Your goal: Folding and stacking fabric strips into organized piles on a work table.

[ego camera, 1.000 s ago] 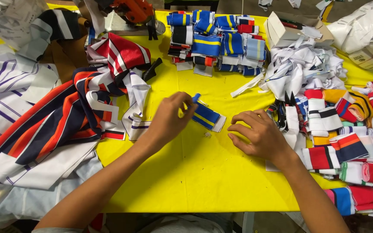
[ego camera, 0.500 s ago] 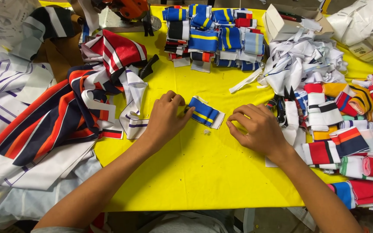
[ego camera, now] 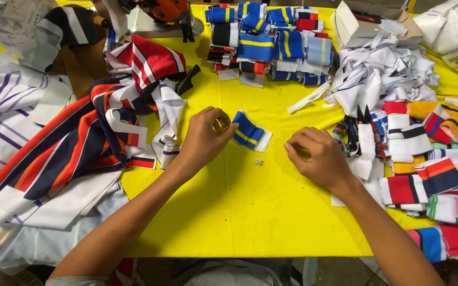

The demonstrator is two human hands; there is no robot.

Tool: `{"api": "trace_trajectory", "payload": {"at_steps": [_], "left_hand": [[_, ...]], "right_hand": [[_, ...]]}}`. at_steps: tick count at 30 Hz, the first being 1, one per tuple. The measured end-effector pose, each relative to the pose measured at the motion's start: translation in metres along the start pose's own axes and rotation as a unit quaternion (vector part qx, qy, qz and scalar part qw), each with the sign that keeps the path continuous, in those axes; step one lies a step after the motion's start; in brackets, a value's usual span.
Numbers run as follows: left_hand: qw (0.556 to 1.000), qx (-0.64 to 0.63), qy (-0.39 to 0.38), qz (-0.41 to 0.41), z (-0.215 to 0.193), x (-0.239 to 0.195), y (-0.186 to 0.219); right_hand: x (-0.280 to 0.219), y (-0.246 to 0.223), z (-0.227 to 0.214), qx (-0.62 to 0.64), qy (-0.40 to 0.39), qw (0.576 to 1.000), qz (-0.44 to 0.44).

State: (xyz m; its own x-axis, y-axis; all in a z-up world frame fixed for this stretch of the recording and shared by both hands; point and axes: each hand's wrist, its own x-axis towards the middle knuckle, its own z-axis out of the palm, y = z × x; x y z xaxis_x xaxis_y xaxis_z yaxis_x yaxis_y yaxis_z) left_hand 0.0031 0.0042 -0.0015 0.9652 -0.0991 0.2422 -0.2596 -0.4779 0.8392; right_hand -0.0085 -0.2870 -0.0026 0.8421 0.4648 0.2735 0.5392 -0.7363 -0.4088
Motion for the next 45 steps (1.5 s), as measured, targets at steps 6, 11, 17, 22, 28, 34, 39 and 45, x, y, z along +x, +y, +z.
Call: {"api": "trace_trajectory", "payload": {"at_steps": [6,11,17,22,28,34,39,45], "left_hand": [[0.988,-0.097,-0.086,0.087,0.011,-0.012,0.04],[0.991,-0.037,-0.052,0.115,0.009,-0.011,0.023],[0.978,0.125,-0.075,0.148,0.015,-0.012,0.007],[0.975,0.134,-0.088,0.153,0.021,-0.016,0.007],[0.979,0.112,-0.092,0.146,0.025,-0.017,0.004],[0.987,0.065,-0.091,0.119,0.026,-0.016,-0.007],[0.994,0.017,-0.07,0.079,0.019,-0.016,0.004],[0.994,0.006,-0.084,0.064,0.014,-0.018,0.008]], "right_hand": [[0.001,-0.003,0.002,0.017,0.007,1.0,0.009],[-0.001,-0.004,0.0,0.021,0.009,1.0,0.017],[-0.001,-0.004,0.003,0.012,0.001,1.0,0.026],[0.009,-0.02,-0.002,0.056,0.005,0.997,0.062],[0.043,-0.064,-0.023,0.009,-0.093,0.99,0.108],[0.069,-0.072,-0.013,0.063,-0.151,0.974,0.16],[0.082,-0.069,-0.011,0.129,-0.187,0.948,0.221],[0.081,-0.061,-0.007,0.183,-0.184,0.942,0.212]]}}
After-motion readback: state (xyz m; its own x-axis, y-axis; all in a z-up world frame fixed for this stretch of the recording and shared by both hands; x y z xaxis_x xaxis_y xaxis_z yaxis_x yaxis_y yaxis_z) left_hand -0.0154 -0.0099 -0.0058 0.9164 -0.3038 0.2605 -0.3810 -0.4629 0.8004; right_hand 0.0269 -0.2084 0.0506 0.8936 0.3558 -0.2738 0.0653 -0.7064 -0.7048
